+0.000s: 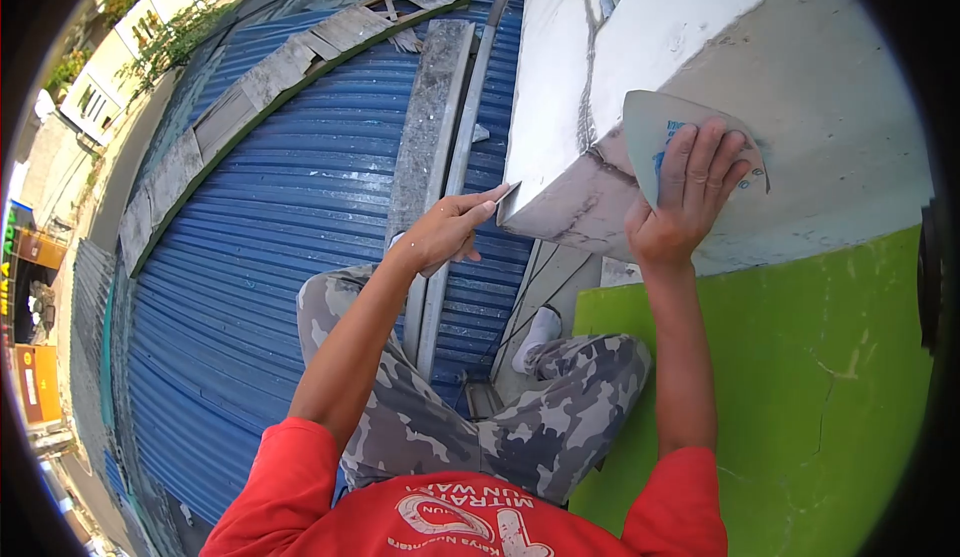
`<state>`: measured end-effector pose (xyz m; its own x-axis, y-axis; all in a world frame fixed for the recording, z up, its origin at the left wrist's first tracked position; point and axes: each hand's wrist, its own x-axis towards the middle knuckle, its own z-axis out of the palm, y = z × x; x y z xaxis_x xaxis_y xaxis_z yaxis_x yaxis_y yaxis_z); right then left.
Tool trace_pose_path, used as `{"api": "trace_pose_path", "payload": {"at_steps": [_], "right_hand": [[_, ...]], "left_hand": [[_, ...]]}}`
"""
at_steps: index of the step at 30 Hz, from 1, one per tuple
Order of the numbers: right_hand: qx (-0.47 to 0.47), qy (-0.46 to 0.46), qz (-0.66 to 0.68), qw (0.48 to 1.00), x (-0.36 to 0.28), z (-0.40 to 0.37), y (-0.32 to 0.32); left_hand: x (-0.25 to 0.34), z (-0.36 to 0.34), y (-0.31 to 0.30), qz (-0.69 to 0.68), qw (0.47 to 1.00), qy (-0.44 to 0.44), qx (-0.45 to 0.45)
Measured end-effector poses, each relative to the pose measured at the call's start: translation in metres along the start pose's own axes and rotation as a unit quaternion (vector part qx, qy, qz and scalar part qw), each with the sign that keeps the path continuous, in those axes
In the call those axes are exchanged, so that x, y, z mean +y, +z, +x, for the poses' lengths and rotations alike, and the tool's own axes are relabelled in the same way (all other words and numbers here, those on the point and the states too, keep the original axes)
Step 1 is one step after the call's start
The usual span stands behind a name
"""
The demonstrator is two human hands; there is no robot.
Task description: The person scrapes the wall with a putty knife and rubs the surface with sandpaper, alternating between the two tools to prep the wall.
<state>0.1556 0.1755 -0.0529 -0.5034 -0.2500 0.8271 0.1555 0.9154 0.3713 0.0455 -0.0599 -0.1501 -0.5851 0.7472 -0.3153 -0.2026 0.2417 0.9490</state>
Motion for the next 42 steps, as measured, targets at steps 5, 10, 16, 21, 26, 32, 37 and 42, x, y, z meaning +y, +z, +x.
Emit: {"api": "trace_pose_path", "payload": {"at_steps": [5,10,16,21,26,32,37,42], "right_hand": [[-0.238,-0.235,0.095,0.938,-0.041,-0.111,0.030],[-0.209,-0.106,0.056,0.971,-0.030,-0.111,0.013],[-0.172,-0.242,0.050,0.954,-0.040,-0.093,0.036],[-0.281,-0.256,0.051,0.924,-0.059,-0.147,0.033],[-0.252,-0.027,0.004,0.967,0.005,-0.213,0.006],[0.046,0.606,0.155,0.779,-0.032,-0.174,0.016],[0.148,0.792,0.258,0.534,-0.140,-0.083,0.050],[0.297,0.788,0.274,0.465,-0.136,-0.066,0.070]], "left_hand": [[-0.045,0.012,-0.015,-0.118,0.992,0.015,0.041],[-0.082,0.011,-0.012,-0.170,0.980,-0.006,0.102],[-0.088,0.016,0.011,-0.255,0.966,-0.030,0.042],[-0.126,0.028,0.007,-0.362,0.930,-0.047,0.045],[-0.146,-0.001,-0.002,-0.371,0.925,-0.073,0.047],[-0.130,0.002,0.000,-0.343,0.935,-0.071,0.056],[-0.145,0.001,0.004,-0.362,0.928,-0.075,0.038],[-0.150,0.006,0.007,-0.385,0.918,-0.092,0.029]]}}
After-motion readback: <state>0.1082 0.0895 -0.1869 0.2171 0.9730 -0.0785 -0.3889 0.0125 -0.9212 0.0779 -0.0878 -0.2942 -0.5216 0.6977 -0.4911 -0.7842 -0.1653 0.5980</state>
